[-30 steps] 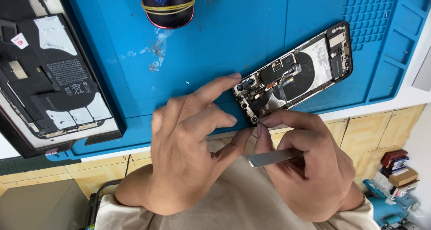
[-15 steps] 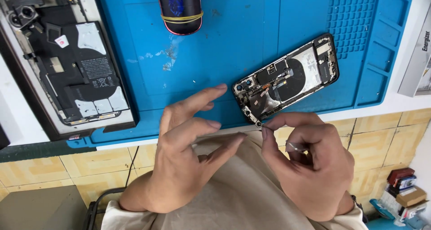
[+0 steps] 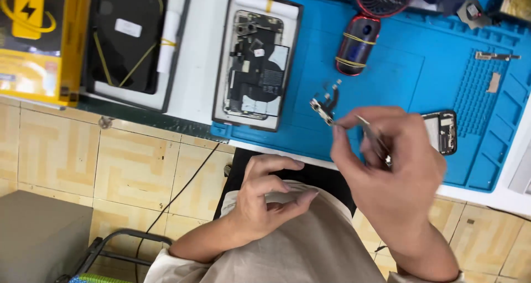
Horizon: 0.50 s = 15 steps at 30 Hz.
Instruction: Repairing internal components of a smartphone using precision tools like tweezers and a screwdriver
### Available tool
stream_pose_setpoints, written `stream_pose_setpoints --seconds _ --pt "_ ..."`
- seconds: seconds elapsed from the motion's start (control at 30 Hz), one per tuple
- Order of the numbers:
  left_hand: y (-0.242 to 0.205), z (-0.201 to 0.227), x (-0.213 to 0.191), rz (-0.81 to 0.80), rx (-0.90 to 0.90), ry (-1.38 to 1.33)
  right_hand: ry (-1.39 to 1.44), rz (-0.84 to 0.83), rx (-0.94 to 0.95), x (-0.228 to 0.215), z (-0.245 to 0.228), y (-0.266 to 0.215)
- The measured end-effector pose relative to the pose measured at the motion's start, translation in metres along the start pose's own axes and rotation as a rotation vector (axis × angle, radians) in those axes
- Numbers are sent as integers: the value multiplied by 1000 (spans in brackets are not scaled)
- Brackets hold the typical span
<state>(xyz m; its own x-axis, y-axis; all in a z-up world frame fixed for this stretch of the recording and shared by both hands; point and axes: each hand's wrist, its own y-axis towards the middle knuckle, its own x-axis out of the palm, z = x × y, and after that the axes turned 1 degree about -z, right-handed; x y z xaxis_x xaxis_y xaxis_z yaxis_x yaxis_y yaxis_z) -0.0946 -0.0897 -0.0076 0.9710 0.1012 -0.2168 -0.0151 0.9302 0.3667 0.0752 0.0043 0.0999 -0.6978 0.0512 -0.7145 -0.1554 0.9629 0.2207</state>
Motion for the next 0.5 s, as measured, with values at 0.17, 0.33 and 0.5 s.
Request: stream_pose_setpoints --seconds 0.17,0.33,0.5 --pt "-23 -8 -22 69 -19 46 -31 -121 -158 60 -4 36" --pt "-31 -18 -37 125 -22 48 -7 -199 -166 91 -13 44" --pt "-31 -20 -43 132 -31 74 -131 -200 -224 108 -15 48"
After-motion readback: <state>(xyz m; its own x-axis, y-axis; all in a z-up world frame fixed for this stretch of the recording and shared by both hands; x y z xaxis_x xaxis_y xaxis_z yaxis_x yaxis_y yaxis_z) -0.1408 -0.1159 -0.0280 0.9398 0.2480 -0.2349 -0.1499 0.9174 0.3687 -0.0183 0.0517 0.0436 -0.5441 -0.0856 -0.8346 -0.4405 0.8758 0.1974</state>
